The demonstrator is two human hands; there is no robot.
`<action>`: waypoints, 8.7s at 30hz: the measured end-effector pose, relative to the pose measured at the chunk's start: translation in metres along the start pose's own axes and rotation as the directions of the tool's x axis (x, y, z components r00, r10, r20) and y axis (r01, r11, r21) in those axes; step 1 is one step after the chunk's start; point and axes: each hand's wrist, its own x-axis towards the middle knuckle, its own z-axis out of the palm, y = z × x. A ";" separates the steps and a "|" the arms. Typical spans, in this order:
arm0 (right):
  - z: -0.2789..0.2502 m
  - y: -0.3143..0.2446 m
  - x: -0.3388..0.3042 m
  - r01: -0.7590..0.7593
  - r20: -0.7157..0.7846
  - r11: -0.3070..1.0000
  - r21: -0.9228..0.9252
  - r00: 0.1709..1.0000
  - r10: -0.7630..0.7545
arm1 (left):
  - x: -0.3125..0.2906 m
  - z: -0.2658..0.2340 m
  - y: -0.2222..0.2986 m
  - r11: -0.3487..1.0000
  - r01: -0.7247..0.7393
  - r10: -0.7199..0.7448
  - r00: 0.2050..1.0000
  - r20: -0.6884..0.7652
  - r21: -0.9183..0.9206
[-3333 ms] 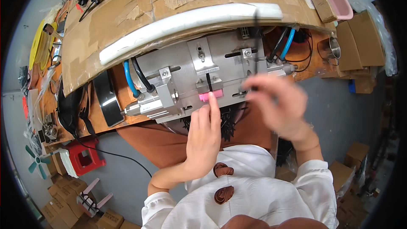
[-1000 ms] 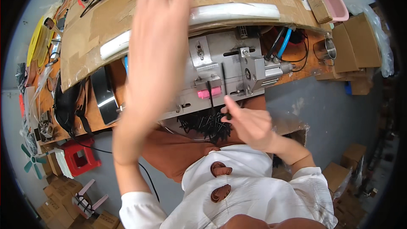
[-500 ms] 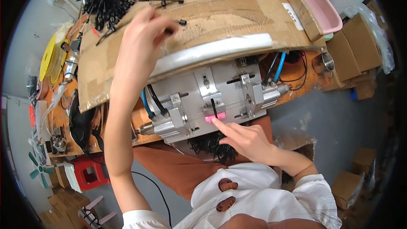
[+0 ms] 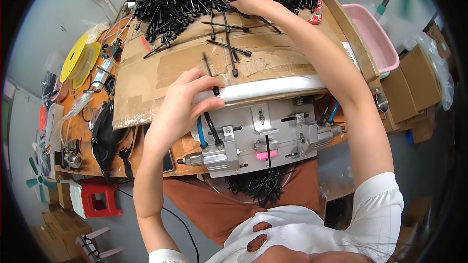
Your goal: The person picks up zip ties from a pile, inserts them one by one into a machine to be processed, and clears the finished ties into a basin. Finally, they empty the basin of processed ties into a plastic-lined box and resume the process.
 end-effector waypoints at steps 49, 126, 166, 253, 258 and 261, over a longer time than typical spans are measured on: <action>-0.072 -0.156 -0.362 -0.117 0.062 0.750 0.651 0.993 0.102 | 0.019 0.044 0.023 0.918 0.141 -0.002 0.936 -0.352 0.369; -0.133 -0.049 -0.217 -0.305 0.035 0.602 0.738 0.908 0.417 | -0.113 0.171 0.096 0.945 0.173 -0.167 0.985 -0.045 0.276; -0.121 0.001 -0.184 -0.266 0.180 0.730 0.630 0.964 0.197 | -0.118 0.151 0.106 0.947 0.122 -0.086 0.987 -0.133 0.297; -0.093 -0.050 -0.156 0.019 0.056 0.994 0.106 0.998 -0.025 | -0.044 0.039 0.047 0.964 0.258 -0.254 0.818 -0.516 -0.067; -0.048 0.002 -0.066 0.063 0.243 0.972 0.228 0.963 -0.120 | -0.110 0.120 0.096 0.982 0.159 -0.126 0.954 -0.273 0.102; -0.077 -0.007 -0.089 -0.107 0.203 0.882 0.458 0.979 0.013 | -0.118 0.159 0.099 0.949 0.124 -0.072 0.980 -0.183 0.290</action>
